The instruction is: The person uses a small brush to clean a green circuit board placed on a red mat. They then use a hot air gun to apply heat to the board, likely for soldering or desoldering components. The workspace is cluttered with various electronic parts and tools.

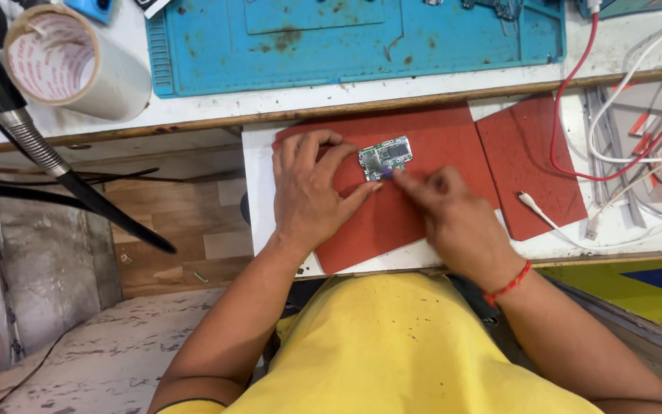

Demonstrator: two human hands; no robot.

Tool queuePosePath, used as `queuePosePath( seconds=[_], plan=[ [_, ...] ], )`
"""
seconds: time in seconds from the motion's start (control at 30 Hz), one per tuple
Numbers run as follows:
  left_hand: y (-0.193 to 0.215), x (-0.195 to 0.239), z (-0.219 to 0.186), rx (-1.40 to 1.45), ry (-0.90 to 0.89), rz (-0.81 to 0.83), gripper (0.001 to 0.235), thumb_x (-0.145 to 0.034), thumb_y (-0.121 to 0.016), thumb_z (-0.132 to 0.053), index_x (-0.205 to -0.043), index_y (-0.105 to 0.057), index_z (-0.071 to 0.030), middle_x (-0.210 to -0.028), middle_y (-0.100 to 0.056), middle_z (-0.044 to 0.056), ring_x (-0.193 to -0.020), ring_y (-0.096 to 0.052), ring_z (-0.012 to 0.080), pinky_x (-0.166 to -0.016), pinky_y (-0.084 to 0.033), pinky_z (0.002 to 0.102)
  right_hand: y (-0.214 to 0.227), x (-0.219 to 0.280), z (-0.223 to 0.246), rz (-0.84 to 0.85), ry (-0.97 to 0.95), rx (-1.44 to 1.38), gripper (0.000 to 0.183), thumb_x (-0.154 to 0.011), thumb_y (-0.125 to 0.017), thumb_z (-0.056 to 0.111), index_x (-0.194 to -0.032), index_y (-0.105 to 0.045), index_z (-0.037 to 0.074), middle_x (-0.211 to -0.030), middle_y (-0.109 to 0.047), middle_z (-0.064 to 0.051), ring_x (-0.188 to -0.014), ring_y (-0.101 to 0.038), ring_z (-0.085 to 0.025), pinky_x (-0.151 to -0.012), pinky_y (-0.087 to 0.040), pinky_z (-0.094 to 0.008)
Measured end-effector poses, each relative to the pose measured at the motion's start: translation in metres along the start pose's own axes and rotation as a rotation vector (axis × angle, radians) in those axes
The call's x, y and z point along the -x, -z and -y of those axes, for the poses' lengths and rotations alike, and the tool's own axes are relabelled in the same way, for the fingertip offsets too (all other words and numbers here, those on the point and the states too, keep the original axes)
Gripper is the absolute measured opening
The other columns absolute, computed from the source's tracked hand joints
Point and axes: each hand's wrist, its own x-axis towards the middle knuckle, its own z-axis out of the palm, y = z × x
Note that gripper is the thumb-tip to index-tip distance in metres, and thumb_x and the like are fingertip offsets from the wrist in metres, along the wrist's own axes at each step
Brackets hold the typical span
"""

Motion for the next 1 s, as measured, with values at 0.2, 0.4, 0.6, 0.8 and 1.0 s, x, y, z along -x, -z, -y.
queuePosePath(
  seconds=[0.2,0.4,0.6,0.8,1.0],
  plan=[
    [0.005,-0.002,-0.001,0.039,-0.008,0.019,0.064,-0.065,-0.094,-0.043,-0.113,-0.073,-0.006,-0.119,-0.057,0.012,-0.113,-0.05,0.0333,-0.098,-0.038,0.049,0.01,0.0,-0.034,-0.217,-0.064,0.129,0.045,-0.098,-0.066,0.013,-0.142,-0.066,0.022,-0.111,-0.063,-0.014,-0.088,-0.067,-0.036,-0.069,-0.054,-0.046],
    [0.068,0.006,0.03,-0.027,0.014,-0.442,0.049,-0.091,-0.087,-0.043,-0.122,-0.069,-0.009,-0.134,-0.051,0.013,-0.129,-0.049,0.0313,-0.109,-0.045,0.043,0.009,0.035,-0.1,-0.399,-0.144,0.34,0.022,-0.105,-0.077,0.017,-0.127,-0.078,0.016,-0.113,-0.066,-0.006,-0.096,-0.068,-0.025,-0.08,-0.055,-0.036],
    [0.163,0.0,0.122,-0.471,0.292,-0.712,0.045,-0.104,-0.074,-0.031,-0.137,-0.062,-0.003,-0.139,-0.05,0.016,-0.131,-0.042,0.0372,-0.113,-0.039,0.05,0.004,0.049,-0.135,-0.537,-0.154,0.205,0.028,-0.102,-0.081,0.008,-0.129,-0.076,0.007,-0.114,-0.058,-0.014,-0.1,-0.063,-0.024,-0.089,-0.057,-0.033],
    [0.178,-0.025,0.194,0.173,0.609,-0.504,0.043,-0.103,-0.07,-0.035,-0.123,-0.062,0.002,-0.098,-0.069,0.019,-0.09,-0.068,0.0439,-0.077,-0.052,0.047,0.005,0.039,-0.103,-0.577,-0.106,0.044,0.031,-0.097,-0.084,0.01,-0.127,-0.076,0.007,-0.112,-0.058,-0.012,-0.1,-0.062,-0.025,-0.09,-0.054,-0.032],
    [0.187,-0.029,0.144,-0.198,0.241,-0.658,0.032,-0.114,-0.065,-0.029,-0.122,-0.069,0.002,-0.098,-0.074,0.018,-0.088,-0.075,0.0353,-0.079,-0.056,0.041,0.008,0.037,-0.078,-0.58,-0.076,-0.046,0.033,-0.094,-0.085,0.01,-0.126,-0.075,0.009,-0.113,-0.058,-0.011,-0.101,-0.061,-0.023,-0.089,-0.052,-0.032]
  ],
)
